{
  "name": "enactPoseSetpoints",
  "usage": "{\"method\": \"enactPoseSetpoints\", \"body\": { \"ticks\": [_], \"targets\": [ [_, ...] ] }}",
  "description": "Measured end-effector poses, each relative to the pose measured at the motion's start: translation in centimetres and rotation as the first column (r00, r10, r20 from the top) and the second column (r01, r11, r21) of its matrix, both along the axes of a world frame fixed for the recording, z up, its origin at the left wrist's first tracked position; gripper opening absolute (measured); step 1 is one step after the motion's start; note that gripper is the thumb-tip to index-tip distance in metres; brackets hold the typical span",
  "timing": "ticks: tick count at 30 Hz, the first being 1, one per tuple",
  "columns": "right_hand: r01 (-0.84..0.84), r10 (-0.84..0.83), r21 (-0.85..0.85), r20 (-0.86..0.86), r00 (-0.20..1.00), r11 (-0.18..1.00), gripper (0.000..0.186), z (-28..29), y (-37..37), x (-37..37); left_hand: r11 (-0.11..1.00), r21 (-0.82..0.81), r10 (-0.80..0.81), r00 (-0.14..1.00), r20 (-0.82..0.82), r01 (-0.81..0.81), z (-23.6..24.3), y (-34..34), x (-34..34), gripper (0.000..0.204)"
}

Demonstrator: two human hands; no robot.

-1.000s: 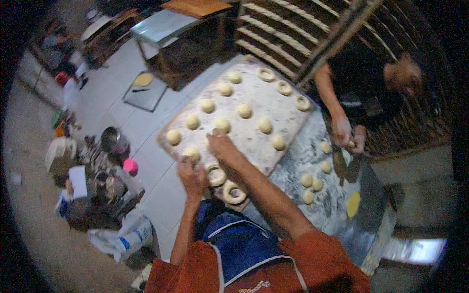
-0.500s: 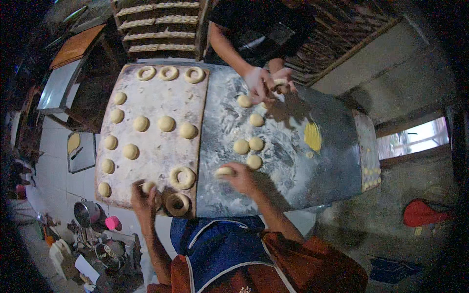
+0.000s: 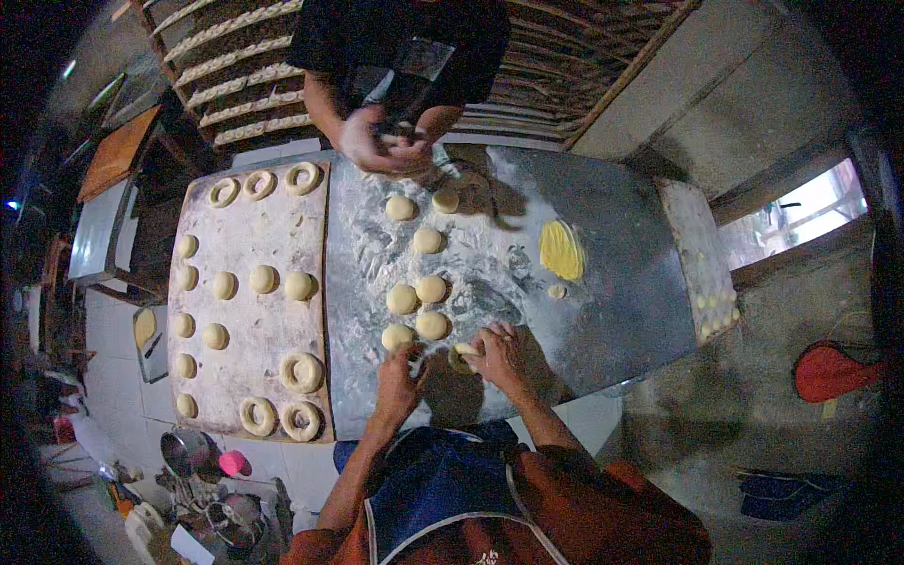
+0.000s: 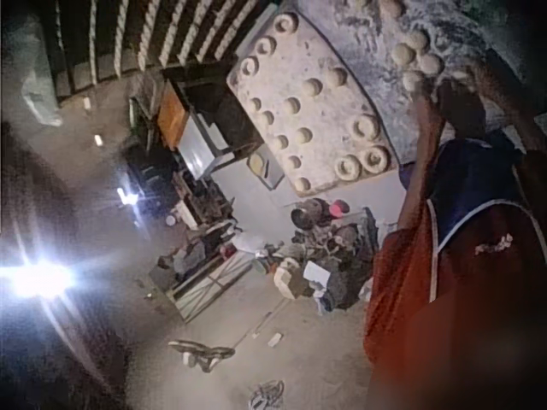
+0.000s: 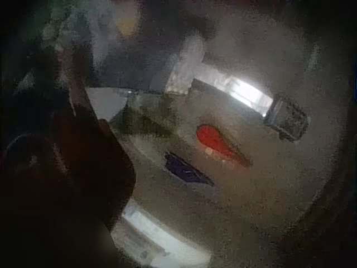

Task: The person shapes dough balls into ring shapes by hand and places them on a wooden board. Another person works alongside, also shaping dough and arranging it on the same board.

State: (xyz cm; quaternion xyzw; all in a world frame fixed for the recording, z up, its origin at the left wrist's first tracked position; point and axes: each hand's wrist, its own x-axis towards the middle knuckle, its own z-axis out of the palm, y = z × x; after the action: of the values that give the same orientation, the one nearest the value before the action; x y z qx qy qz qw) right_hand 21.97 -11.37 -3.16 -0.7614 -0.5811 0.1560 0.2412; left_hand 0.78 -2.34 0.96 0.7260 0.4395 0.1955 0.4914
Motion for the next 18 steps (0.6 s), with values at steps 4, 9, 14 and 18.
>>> {"method": "enactPoseSetpoints", "body": {
  "ticks": [4,9,14,18],
  "targets": [
    [0.089,-0.071,-0.004,-0.645,0.761,0.996,0.033,-1.0,-1.0,0.2,0.975,-0.221,0.031,0.963,0.266,0.029,-1.4,-2.8,3.4,0.031],
    [0.077,-0.020,0.021,-0.871,0.491,0.997,0.038,0.4,-2.2,1.4,0.865,-0.494,0.274,0.905,0.324,-0.085,-0.8,-5.8,6.2,0.026],
    [0.035,-0.030,-0.012,-0.805,0.593,0.999,0.048,2.8,-2.5,3.0,0.900,-0.407,0.283,0.920,0.272,-0.156,-0.6,-7.5,8.7,0.029],
    [-0.086,-0.029,-0.079,-0.879,0.476,0.993,0.058,4.6,-3.6,4.9,0.911,-0.396,0.279,0.882,0.380,-0.117,-0.5,-7.8,10.5,0.034]
  ]
}}
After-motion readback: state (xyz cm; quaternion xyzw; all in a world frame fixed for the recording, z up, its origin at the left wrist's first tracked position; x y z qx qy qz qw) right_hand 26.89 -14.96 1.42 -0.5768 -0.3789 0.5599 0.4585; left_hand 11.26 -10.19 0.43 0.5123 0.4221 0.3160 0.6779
